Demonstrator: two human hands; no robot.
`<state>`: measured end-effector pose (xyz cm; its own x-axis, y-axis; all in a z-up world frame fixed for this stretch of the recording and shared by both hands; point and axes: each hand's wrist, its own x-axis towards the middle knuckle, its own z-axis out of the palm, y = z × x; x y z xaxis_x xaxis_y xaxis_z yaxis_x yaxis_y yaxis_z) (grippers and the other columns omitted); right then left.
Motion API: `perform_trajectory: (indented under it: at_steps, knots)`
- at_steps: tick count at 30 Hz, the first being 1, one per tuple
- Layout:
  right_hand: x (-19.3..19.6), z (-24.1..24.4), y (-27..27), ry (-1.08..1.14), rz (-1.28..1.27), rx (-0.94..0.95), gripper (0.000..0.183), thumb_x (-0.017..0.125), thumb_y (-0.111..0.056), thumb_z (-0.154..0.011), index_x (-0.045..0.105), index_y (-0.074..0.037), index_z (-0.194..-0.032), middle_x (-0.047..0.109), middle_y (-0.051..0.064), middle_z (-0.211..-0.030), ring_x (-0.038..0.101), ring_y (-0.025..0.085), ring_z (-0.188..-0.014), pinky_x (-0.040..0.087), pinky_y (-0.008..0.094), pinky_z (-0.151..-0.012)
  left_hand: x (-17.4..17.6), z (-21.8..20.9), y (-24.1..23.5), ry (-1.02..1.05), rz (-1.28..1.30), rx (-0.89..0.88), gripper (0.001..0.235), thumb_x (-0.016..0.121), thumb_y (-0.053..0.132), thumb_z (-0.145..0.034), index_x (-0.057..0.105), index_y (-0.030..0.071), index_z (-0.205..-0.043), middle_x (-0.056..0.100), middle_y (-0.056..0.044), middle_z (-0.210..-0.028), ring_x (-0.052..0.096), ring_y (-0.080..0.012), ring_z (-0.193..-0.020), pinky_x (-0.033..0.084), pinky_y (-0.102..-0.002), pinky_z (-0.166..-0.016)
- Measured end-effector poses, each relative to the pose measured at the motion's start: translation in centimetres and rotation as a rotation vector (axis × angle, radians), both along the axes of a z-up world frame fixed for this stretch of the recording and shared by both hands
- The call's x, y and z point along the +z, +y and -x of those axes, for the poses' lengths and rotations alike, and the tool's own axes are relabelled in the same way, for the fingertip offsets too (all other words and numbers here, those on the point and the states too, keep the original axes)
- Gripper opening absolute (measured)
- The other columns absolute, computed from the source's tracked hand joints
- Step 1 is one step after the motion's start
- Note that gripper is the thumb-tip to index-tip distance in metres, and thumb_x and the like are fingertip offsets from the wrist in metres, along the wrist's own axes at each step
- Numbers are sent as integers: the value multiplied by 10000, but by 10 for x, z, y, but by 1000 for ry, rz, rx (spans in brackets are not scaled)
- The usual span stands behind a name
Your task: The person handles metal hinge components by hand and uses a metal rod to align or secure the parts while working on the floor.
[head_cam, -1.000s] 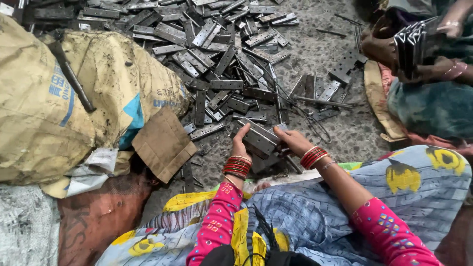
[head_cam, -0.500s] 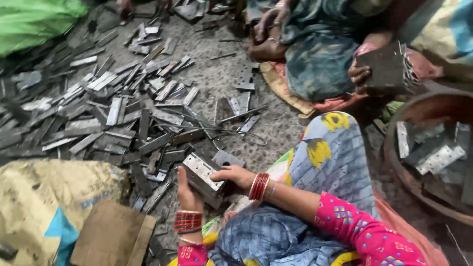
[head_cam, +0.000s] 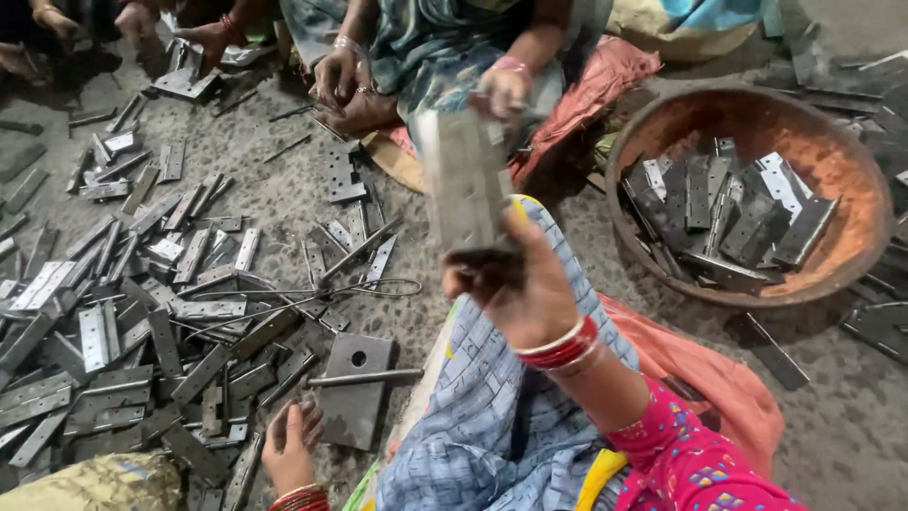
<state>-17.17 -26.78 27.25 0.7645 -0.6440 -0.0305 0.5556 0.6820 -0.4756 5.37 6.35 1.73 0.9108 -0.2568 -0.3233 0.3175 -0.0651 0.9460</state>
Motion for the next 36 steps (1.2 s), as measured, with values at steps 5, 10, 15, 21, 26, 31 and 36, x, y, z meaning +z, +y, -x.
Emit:
perform_trajectory:
  at_steps: [5, 10, 15, 21, 26, 31, 36]
  knots:
    - [35, 32, -59, -218, 4, -435, 684, 546, -583, -960, 539, -22, -1351, 693, 173, -1235, 714, 267, -1050, 582, 468, -876, -33, 3, 2, -72, -172, -154, 390, 636, 199, -1003, 612, -1, -1337, 721, -153, -1189, 708, -217, -995, 554, -334, -815]
    - [21, 19, -34, -111, 331, -349, 477, 600, -358, -1077, 522, -50, -1434, 703, 141, -1129, 695, 215, -967, 583, 402, -799, -41, 2, -2, -154, -274, -225, 406, 676, 182, -977, 626, -15, -1329, 722, -147, -1150, 714, -218, -971, 561, -325, -825]
    - [11, -16, 21, 160, 407, 92, 298, 572, -165, -1058, 594, 34, -1279, 707, 110, -913, 678, 141, -730, 574, 314, -629, -31, 8, 4, -204, -206, -190, 396, 673, 168, -978, 618, -30, -1317, 709, -123, -1157, 705, -187, -976, 574, -301, -826]
    - [-2, -67, 85, 197, 928, 486, 248, 681, -231, -1013, 678, -49, -1181, 712, 33, -928, 654, 77, -797, 532, 264, -674, -5, 19, 18, -248, -191, -83, 357, 665, 147, -997, 628, -21, -1311, 711, -108, -1132, 679, -165, -962, 552, -294, -794]
    - [-38, -110, 124, 94, 1366, 500, 250, 699, -255, -966, 694, -63, -1126, 739, 97, -877, 709, 172, -735, 555, 324, -680, 11, 22, 20, -348, -92, 79, 300, 640, 72, -986, 637, -15, -1273, 712, -80, -1149, 673, -131, -981, 564, -276, -791]
    - [-94, -155, 143, 56, 1665, 568, 280, 715, -326, -946, 681, -70, -1056, 725, 149, -836, 719, 323, -739, 557, 399, -666, 28, 39, 21, -312, -41, 225, 277, 673, 118, -988, 669, -21, -1228, 730, -85, -1120, 697, -130, -948, 572, -267, -783]
    - [-151, -193, 136, 257, 1923, 500, 319, 727, -390, -915, 687, -81, -987, 732, 167, -834, 707, 394, -790, 547, 485, -680, 35, 56, 21, -199, 147, 367, 256, 655, 135, -996, 671, -9, -1207, 746, -90, -1054, 734, -153, -876, 584, -268, -753]
